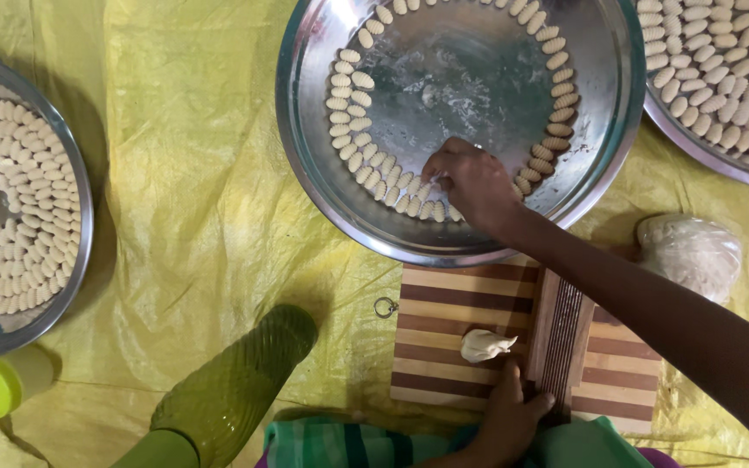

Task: The person sits on a yellow tarp and repeatedly takes small pieces of dough, rolls them into balls, and presses them onto a ridged wooden board to create textured shapes. The finished pieces are placed in a circular pattern on a metal tray.

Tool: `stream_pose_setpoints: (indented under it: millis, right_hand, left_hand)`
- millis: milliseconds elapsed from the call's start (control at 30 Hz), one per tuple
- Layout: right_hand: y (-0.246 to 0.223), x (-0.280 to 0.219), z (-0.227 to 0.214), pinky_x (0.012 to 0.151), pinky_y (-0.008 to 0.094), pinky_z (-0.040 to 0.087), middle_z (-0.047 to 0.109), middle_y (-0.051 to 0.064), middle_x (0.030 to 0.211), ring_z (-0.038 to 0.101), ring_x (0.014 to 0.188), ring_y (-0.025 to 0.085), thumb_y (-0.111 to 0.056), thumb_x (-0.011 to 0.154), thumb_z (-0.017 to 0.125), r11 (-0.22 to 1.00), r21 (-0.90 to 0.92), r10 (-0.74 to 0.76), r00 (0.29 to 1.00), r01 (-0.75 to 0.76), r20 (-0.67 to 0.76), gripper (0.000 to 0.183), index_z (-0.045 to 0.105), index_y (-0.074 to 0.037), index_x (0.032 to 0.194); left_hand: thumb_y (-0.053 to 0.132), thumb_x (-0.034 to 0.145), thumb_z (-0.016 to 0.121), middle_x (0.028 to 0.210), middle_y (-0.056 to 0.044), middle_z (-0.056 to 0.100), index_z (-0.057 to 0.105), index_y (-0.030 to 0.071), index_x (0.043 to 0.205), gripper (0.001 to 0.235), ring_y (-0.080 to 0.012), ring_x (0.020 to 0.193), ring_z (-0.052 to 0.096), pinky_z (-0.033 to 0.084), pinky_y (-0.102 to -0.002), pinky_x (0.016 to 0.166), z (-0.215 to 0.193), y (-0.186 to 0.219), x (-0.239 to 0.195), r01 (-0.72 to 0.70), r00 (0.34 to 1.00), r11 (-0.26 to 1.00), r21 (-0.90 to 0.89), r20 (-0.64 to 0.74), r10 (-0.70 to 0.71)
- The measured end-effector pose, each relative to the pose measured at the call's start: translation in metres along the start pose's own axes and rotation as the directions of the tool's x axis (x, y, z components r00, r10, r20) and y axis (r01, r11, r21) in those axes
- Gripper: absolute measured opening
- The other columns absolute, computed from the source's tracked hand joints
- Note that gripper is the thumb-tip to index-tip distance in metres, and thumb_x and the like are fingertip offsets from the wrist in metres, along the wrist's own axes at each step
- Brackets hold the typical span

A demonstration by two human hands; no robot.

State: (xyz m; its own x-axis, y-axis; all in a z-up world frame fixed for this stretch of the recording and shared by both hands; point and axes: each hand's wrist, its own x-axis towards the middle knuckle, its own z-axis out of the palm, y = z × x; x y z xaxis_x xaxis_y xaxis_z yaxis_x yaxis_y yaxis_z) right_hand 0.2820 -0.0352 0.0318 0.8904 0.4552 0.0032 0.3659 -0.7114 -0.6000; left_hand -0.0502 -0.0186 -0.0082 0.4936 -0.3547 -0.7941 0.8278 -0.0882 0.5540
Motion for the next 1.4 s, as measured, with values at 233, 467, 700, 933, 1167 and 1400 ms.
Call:
stream_pose_setpoints:
  millis: [233, 467, 700, 933, 1167, 1400]
  right_hand:
    - [-0.028, -0.052, -0.023, 0.064, 0.024, 0.06, 0.074, 0.01, 0.108, 0.077, 0.082, 0.014, 0.007, 0.098, 0.057, 0.969, 0.245, -0.037, 0.999, 0.043, -0.031, 0.016, 0.068, -0.003, 0.092]
    - [-0.056, -0.182, -0.04, 0.069, 0.041, 0.06, 0.073, 0.009, 0.099, 0.072, 0.085, 0.03, -0.012, 0.076, 0.075, 0.994, 0.107, -0.015, 0.995, 0.004, 0.1, 0.023, 0.074, -0.008, 0.099]
    - [-0.043, -0.22, -0.025, 0.078, 0.043, 0.057, 0.063, 0.009, 0.112, 0.066, 0.1, 0.033, -0.02, 0.071, 0.078, 0.997, -0.035, -0.063, 0.96, 0.075, 0.274, 0.033, 0.066, -0.009, 0.1]
    - [-0.039, -0.212, -0.02, 0.076, 0.044, 0.057, 0.063, 0.014, 0.11, 0.067, 0.094, 0.034, -0.013, 0.081, 0.074, 0.992, 0.003, -0.125, 0.965, 0.127, 0.231, 0.025, 0.068, -0.001, 0.101]
    - [-0.042, -0.195, -0.019, 0.072, 0.037, 0.062, 0.074, 0.01, 0.096, 0.076, 0.083, 0.026, -0.01, 0.086, 0.072, 0.913, 0.34, 0.208, 0.974, -0.226, 0.088, 0.017, 0.07, -0.005, 0.102]
    - [-0.046, -0.196, -0.023, 0.075, 0.04, 0.06, 0.067, 0.016, 0.113, 0.07, 0.096, 0.034, -0.005, 0.083, 0.072, 0.957, 0.252, 0.148, 0.989, -0.144, 0.005, 0.028, 0.069, 0.001, 0.11]
  left_hand:
    - [0.021, 0.092, 0.069, 0.14, -0.024, 0.053, 0.037, -0.004, 0.143, 0.065, -0.0334, 0.131, 0.053, 0.042, -0.043, 0.11, -0.005, 0.016, -0.006, -0.028, 1.0, 1.0, 0.008, -0.014, 0.028]
    - [0.015, 0.091, 0.066, 0.129, -0.02, 0.062, 0.046, 0.001, 0.137, 0.052, -0.0305, 0.122, 0.058, 0.045, -0.041, 0.105, -0.006, 0.041, -0.017, -0.197, 0.98, 0.979, -0.054, -0.029, 0.196]
    - [0.01, 0.088, 0.066, 0.127, -0.016, 0.064, 0.048, 0.0, 0.137, 0.053, -0.0284, 0.121, 0.064, 0.051, -0.039, 0.103, -0.006, 0.038, -0.014, -0.234, 0.972, 0.968, -0.089, -0.028, 0.232]
    - [0.006, 0.087, 0.063, 0.132, -0.014, 0.06, 0.042, 0.003, 0.142, 0.059, -0.0262, 0.125, 0.06, 0.048, -0.038, 0.105, -0.008, 0.039, -0.014, -0.333, 0.943, 0.931, -0.149, -0.023, 0.333]
    - [0.013, 0.09, 0.065, 0.124, -0.019, 0.061, 0.045, -0.001, 0.133, 0.05, -0.0279, 0.113, 0.062, 0.049, -0.04, 0.097, -0.009, 0.044, -0.015, -0.208, 0.978, 0.978, -0.005, -0.036, 0.208]
    - [0.012, 0.091, 0.065, 0.128, -0.02, 0.058, 0.045, -0.004, 0.134, 0.05, -0.0284, 0.12, 0.058, 0.047, -0.04, 0.102, -0.011, 0.043, -0.017, -0.312, 0.95, 0.95, -0.026, -0.026, 0.312]
